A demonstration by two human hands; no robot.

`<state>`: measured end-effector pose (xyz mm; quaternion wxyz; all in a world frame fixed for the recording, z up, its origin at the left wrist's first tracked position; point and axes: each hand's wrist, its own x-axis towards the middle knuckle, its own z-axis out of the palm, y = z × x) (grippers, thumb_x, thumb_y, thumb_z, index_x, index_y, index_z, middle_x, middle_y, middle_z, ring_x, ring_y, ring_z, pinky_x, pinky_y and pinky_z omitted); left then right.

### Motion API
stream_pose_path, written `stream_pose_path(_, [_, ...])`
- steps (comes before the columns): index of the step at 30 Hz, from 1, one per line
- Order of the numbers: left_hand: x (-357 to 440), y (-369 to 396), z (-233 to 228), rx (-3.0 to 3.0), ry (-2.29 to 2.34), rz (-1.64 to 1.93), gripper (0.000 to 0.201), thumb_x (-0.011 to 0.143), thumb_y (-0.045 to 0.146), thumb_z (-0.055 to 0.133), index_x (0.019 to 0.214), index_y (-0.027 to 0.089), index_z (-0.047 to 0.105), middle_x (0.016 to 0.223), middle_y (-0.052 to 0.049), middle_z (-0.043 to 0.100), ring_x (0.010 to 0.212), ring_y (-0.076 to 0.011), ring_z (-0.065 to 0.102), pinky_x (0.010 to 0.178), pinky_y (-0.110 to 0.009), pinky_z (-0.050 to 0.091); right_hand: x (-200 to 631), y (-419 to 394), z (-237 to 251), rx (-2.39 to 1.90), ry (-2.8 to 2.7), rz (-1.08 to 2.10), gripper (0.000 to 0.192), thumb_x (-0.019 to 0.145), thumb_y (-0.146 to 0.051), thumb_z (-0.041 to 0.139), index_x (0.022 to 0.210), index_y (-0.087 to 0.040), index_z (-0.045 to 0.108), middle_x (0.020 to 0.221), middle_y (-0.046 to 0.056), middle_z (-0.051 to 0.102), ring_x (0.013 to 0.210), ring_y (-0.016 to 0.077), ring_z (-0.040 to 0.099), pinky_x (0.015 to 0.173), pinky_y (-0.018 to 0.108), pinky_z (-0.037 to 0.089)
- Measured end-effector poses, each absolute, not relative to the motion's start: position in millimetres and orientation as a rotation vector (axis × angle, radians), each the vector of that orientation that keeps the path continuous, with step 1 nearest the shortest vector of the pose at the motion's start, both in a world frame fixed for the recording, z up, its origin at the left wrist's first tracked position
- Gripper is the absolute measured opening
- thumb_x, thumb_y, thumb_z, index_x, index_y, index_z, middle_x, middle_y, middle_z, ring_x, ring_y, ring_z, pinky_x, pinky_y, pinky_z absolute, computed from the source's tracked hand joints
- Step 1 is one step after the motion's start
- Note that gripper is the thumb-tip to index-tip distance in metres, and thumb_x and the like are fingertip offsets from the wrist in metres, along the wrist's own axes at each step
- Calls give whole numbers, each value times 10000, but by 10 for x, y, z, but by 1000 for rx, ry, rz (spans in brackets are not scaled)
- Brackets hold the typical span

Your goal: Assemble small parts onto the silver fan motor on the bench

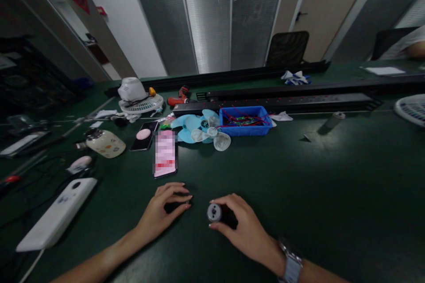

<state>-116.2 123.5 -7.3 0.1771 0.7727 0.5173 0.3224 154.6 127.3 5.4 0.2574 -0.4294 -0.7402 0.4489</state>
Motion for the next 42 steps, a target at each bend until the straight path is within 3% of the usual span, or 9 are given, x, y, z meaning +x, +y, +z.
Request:
stream_pose_path(4, [-1029,1233,13,2069,1402,1087,165,759,209,812,905,219,735,906,-55,744,956,-262,702,832,-406,558,1553,1278,38,-1161,-2002,1204,369,816,-221,777,1144,-297,626,1087,11,650,1016,227,613,893,376,490])
stream_pose_path(11, [-507,1277,232,1778,1132,1165,194,787,148,774,905,164,621,848,-35,720,774,-178,748,714,-260,591,1543,1272,-13,-1138,-2009,1136,311,810,-248,785,1076,-236,625,1028,22,641,957,219,604,839,342,477])
stream_pose_path(19, [-479,1234,275,1811,975,1145,173,803,146,764,894,171,618,821,-30,734,763,-170,746,689,-243,591,1539,1283,8,-1133,-2016,1157,301,822,-245,772,1090,-238,633,1028,22,646,957,219,604,845,346,465])
stream_pose_path(33, [-454,1196,133,2029,905,1297,290,800,37,698,1013,210,604,976,-44,734,943,-174,699,828,-284,564,1536,1256,-36,-1067,-2016,1083,311,819,-182,737,1090,-253,602,1008,19,641,927,215,603,817,348,482])
stream_pose_path(37, [-437,1140,36,1973,897,1251,433,812,43,661,1181,234,540,1123,-71,688,1117,-222,634,950,-366,528,1596,1198,55,-972,-1913,1005,493,835,-106,627,1281,-258,486,1215,64,592,1077,222,578,928,364,480])
stream_pose_path(42, [-412,1127,-15,1856,973,1147,625,757,141,749,1289,230,433,1276,-102,567,1200,-261,564,1024,-409,474,1663,1227,255,-856,-2073,820,402,920,-122,584,1281,-297,548,1313,49,605,1217,221,531,1021,386,436])
